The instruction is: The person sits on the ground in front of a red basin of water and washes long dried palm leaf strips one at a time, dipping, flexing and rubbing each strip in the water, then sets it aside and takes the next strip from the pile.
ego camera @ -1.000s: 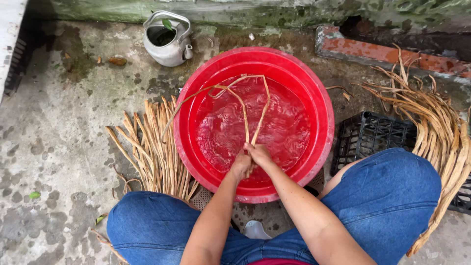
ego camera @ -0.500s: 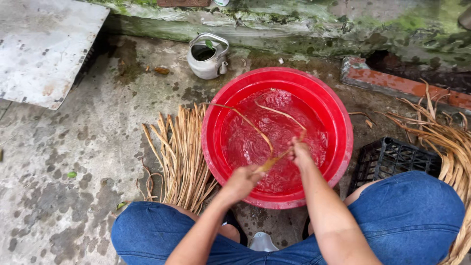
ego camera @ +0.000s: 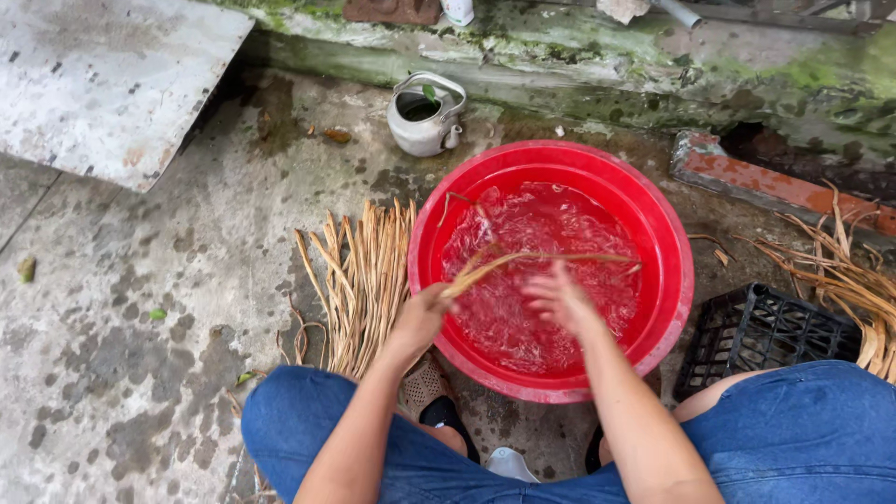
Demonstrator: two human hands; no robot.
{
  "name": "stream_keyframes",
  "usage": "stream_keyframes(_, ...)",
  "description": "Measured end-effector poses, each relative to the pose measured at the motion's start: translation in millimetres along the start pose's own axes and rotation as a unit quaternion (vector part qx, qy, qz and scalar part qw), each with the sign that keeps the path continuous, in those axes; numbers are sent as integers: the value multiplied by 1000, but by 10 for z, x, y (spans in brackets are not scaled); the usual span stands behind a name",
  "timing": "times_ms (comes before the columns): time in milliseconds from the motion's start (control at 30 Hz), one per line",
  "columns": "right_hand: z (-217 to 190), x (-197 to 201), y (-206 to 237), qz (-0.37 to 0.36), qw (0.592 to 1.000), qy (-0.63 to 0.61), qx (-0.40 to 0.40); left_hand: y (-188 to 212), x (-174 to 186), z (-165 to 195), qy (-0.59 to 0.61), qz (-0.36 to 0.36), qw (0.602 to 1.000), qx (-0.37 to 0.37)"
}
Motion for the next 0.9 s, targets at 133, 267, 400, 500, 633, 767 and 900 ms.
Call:
stream_keyframes(133, 255, -773, 84, -144, 985, -98, -13, -121, -628, -38, -156, -26, 987, -9)
stream_keyframes(267, 379, -523, -116, -89, 976, -199, 12, 159, -1066, -121, -210, -154, 965, -1)
stream_keyframes(400, 444, 2, -201, 97, 970, -224, -2, 347, -943, 17, -112, -157, 981, -16)
stream_keyframes(500, 356, 328, -143, 179, 947, -266, 1, 451, -342, 243, 114, -146, 982, -29)
stream_keyframes(633, 185, 586, -57, 234, 927, -291, 33, 718, 815, 291, 369, -16, 926, -80)
stream_keyframes(767, 193, 812, -86, 252, 924, -288, 10, 865, 1259, 193, 416, 99, 896, -115)
stream_keyframes(900, 150, 919, -96, 234, 890, -386, 65, 887, 1402, 168, 379, 189, 899, -111)
Point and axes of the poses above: each hand's wrist, its own y-axis away from the middle knuckle, its own x-axis out of the back of the hand, z = x × y, the point moved 4 cm from there along -y, towards the middle knuckle, and after that the axes turned 7 degrees about x, right-handed, at the moved point
